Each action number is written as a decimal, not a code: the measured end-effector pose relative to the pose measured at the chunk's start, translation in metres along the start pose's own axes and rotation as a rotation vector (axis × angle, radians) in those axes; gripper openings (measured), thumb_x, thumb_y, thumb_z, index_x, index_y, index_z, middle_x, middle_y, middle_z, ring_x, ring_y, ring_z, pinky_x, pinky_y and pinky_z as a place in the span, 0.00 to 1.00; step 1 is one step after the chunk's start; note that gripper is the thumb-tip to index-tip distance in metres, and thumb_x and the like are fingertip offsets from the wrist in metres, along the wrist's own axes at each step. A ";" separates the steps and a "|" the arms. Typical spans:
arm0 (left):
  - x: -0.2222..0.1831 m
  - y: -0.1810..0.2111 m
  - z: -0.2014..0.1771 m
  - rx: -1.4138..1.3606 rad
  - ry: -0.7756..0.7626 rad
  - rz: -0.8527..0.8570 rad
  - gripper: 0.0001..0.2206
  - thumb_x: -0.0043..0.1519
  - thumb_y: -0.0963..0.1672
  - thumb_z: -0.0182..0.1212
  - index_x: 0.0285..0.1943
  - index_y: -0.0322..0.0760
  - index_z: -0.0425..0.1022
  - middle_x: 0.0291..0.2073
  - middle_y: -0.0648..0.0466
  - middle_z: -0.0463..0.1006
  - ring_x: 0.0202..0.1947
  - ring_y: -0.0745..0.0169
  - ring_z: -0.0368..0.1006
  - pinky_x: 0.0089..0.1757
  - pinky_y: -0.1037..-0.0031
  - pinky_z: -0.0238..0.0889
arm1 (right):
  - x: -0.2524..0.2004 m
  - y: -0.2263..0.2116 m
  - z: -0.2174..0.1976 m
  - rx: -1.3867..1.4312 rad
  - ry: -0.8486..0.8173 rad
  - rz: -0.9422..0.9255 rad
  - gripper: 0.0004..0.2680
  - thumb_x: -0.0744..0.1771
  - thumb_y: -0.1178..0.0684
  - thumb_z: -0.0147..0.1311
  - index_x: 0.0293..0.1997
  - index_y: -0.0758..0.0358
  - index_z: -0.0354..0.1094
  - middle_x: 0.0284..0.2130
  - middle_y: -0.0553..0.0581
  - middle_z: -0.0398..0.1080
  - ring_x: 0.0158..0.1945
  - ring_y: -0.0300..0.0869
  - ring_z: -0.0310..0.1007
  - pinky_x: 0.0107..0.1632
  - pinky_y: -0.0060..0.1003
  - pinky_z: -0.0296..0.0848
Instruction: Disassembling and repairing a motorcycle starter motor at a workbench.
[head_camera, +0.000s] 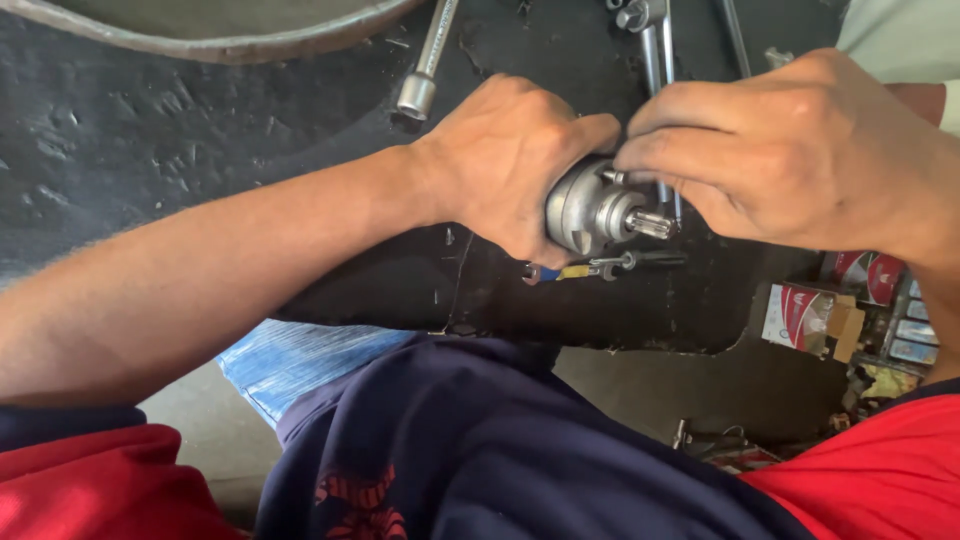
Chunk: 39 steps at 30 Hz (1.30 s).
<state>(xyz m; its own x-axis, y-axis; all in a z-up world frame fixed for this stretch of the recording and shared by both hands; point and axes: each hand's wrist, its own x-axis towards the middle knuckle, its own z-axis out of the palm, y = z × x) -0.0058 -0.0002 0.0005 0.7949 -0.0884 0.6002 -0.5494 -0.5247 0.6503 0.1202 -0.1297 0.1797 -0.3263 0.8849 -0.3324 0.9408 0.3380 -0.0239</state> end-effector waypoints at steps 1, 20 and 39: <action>0.000 0.000 0.000 -0.002 0.009 0.009 0.30 0.38 0.53 0.79 0.43 0.31 0.75 0.24 0.44 0.80 0.26 0.38 0.77 0.32 0.54 0.69 | -0.001 0.001 0.000 -0.020 -0.014 0.004 0.07 0.62 0.58 0.63 0.41 0.62 0.78 0.38 0.50 0.77 0.26 0.42 0.75 0.28 0.35 0.71; -0.002 0.001 -0.002 -0.010 -0.012 -0.021 0.30 0.38 0.54 0.78 0.42 0.31 0.75 0.23 0.44 0.80 0.25 0.39 0.78 0.32 0.56 0.70 | 0.011 0.002 -0.004 0.351 -0.023 0.047 0.05 0.62 0.61 0.60 0.38 0.61 0.77 0.39 0.53 0.78 0.29 0.39 0.78 0.29 0.29 0.73; -0.002 -0.004 0.002 0.009 -0.019 0.008 0.31 0.39 0.54 0.80 0.42 0.31 0.74 0.24 0.44 0.79 0.27 0.38 0.77 0.32 0.54 0.68 | -0.070 0.000 0.021 0.471 0.152 0.439 0.04 0.66 0.57 0.66 0.39 0.63 0.75 0.31 0.53 0.75 0.28 0.33 0.76 0.40 0.28 0.75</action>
<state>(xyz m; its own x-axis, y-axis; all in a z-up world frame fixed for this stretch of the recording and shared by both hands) -0.0046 0.0010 -0.0043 0.7951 -0.1086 0.5966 -0.5537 -0.5314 0.6412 0.1446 -0.1981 0.1834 0.1196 0.9555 -0.2697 0.9174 -0.2102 -0.3380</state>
